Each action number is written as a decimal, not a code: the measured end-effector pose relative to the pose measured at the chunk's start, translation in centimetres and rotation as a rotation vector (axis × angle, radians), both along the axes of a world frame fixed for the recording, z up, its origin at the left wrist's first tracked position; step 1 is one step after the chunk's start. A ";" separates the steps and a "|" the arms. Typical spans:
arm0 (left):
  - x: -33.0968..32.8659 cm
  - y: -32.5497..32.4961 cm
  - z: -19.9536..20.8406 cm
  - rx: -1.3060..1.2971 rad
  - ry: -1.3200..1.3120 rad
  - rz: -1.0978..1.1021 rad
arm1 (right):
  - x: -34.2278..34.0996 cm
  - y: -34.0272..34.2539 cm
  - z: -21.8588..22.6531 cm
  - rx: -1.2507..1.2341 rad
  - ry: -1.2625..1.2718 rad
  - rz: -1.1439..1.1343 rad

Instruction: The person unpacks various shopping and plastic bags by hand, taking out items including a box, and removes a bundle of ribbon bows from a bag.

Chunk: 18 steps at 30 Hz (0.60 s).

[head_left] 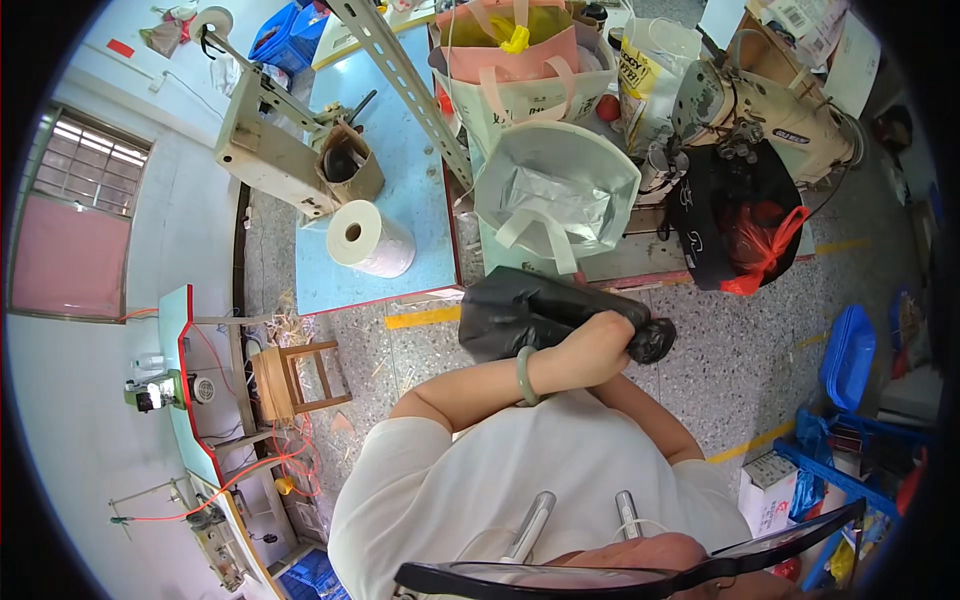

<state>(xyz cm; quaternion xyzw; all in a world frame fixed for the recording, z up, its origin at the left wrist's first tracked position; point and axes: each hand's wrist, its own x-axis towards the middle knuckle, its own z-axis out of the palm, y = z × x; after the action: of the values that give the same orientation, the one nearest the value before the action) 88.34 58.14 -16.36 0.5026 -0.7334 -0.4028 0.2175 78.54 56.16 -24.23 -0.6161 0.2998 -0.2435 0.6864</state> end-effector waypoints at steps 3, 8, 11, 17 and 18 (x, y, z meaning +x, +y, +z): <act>0.0 -0.9 -0.8 -0.205 0.255 0.145 | 0.2 -1.6 -0.5 0.088 -0.134 -0.050; 2.5 -0.2 4.1 -0.200 0.322 -0.009 | -1.7 -4.0 -1.2 0.106 -0.240 -0.083; 8.1 0.8 5.7 -0.166 0.396 -0.050 | -5.6 -6.1 -2.0 -0.381 0.046 -0.186; 18.0 -4.3 0.7 -0.700 -0.332 0.607 | -16.6 -9.8 -4.6 0.170 -0.349 -0.303; 18.3 -6.0 -1.3 -0.710 -0.320 0.604 | -19.8 -11.9 -3.4 0.572 -0.513 -0.121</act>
<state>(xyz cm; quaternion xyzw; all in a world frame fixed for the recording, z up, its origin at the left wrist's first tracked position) 106.64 52.13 -17.68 0.6432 -0.6711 0.0356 0.3670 58.76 44.26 -27.59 -0.3000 0.2100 -0.3361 0.8677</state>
